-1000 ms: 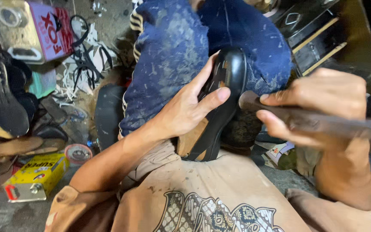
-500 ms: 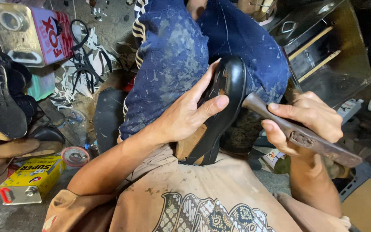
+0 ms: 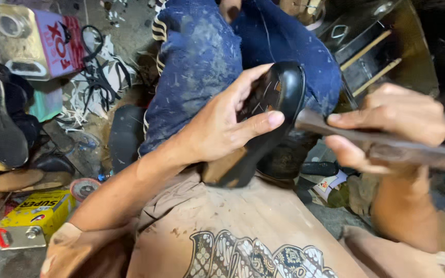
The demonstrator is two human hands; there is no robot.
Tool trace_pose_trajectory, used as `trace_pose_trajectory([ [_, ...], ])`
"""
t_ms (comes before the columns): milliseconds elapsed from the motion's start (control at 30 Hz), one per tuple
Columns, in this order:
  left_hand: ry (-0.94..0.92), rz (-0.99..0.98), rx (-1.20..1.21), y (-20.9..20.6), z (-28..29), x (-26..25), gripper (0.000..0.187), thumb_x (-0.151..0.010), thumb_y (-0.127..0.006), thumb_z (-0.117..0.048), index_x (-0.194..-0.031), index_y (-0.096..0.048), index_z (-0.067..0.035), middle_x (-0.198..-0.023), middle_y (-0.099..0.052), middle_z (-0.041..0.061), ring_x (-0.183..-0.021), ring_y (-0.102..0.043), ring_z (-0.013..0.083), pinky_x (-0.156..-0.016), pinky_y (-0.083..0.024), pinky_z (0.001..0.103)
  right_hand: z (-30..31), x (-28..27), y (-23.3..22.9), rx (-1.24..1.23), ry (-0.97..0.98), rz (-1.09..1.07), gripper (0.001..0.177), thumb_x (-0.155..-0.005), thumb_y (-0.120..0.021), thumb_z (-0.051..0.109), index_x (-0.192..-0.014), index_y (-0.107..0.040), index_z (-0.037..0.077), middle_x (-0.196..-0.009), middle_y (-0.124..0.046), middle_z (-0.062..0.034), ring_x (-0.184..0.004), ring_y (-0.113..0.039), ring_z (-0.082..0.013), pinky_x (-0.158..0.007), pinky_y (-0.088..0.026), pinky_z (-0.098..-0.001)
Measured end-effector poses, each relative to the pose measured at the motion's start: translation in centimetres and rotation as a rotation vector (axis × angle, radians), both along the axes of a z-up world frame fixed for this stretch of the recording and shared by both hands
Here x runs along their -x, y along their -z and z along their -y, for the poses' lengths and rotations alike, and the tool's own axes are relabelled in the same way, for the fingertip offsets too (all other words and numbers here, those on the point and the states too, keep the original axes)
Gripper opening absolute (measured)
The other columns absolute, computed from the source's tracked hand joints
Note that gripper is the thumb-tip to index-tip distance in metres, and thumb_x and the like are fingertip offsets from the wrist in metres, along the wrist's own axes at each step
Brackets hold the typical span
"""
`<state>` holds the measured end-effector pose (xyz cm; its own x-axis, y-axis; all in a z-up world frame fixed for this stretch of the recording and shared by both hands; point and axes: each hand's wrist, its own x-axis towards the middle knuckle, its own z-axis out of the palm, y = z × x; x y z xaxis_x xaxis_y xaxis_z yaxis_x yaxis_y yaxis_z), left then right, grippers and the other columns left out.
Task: The person assembles leather shoes by hand, hammering a white shoe upper onto a wooden last, checking the fit of a black sole, and then hammering and shaping a black leather sandal around a last.
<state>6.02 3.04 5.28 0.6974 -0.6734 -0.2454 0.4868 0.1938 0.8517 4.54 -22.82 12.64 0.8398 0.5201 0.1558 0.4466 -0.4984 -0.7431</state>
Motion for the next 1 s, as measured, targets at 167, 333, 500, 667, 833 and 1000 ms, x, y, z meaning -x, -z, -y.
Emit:
trace_pose_trajectory([
  [167,0.14,0.112,-0.175,0.2,-0.5,-0.5,0.091,-0.096,-0.049,-0.057,-0.161,-0.004,-0.013,-0.173,-0.009,0.015,-0.16,-0.013,0.0288,-0.128,-0.014,0.042,-1.0,4.3,1.5,0.002,0.334,-0.01,0.024,-0.086,-0.075,0.013,-0.093,-0.07,-0.009,-0.085,-0.071,-0.0191,-0.059,-0.053,-0.0236,-0.063,-0.044,-0.0332],
  [333,0.164,0.17,-0.173,1.1,-0.8,-0.6,0.086,-0.097,-0.045,-0.061,-0.161,-0.011,-0.015,-0.171,-0.022,0.019,-0.159,-0.024,0.0301,-0.125,-0.021,0.04,-1.5,5.5,3.1,-0.046,0.377,0.097,0.024,-0.087,-0.074,0.014,-0.094,-0.068,-0.008,-0.07,-0.063,-0.016,-0.053,-0.05,-0.0224,-0.063,-0.04,-0.0355],
  [500,0.133,0.182,-0.147,1.5,-0.9,-0.4,0.085,-0.098,-0.046,-0.06,-0.161,-0.012,-0.014,-0.169,-0.028,0.02,-0.157,-0.028,0.0277,-0.125,-0.022,0.037,-1.5,5.4,4.0,-0.054,0.413,0.167,0.023,-0.089,-0.072,0.014,-0.093,-0.067,-0.008,-0.07,-0.064,-0.0166,-0.053,-0.049,-0.023,-0.062,-0.036,-0.0354],
  [667,0.146,0.168,-0.167,1.0,-1.0,-0.3,0.084,-0.096,-0.043,-0.065,-0.16,-0.017,-0.018,-0.161,-0.046,0.014,-0.15,-0.045,0.027,-0.118,-0.034,0.037,0.1,3.3,4.5,-0.153,0.196,0.14,0.016,-0.086,-0.074,0.012,-0.086,-0.066,-0.002,-0.051,-0.052,-0.0038,-0.039,-0.033,-0.0121,-0.048,-0.025,-0.0321],
  [833,0.135,0.162,-0.141,1.2,-0.9,-0.2,0.083,-0.097,-0.044,-0.061,-0.16,-0.016,-0.015,-0.164,-0.04,0.018,-0.153,-0.038,0.0279,-0.121,-0.029,0.038,-1.1,-1.3,0.2,0.03,0.041,0.016,0.023,-0.082,-0.076,0.016,-0.081,-0.07,-0.006,-0.06,-0.061,-0.0145,-0.045,-0.046,-0.0205,-0.052,-0.035,-0.0332],
  [1000,0.142,0.147,-0.129,0.9,-0.8,-0.2,0.083,-0.097,-0.043,-0.062,-0.16,-0.016,-0.016,-0.17,-0.029,0.018,-0.158,-0.029,0.0304,-0.124,-0.026,0.04,-1.7,-3.8,-1.9,0.144,-0.033,-0.187,0.021,-0.078,-0.078,0.015,-0.08,-0.073,-0.005,-0.059,-0.06,-0.0125,-0.044,-0.046,-0.0186,-0.049,-0.035,-0.03],
])
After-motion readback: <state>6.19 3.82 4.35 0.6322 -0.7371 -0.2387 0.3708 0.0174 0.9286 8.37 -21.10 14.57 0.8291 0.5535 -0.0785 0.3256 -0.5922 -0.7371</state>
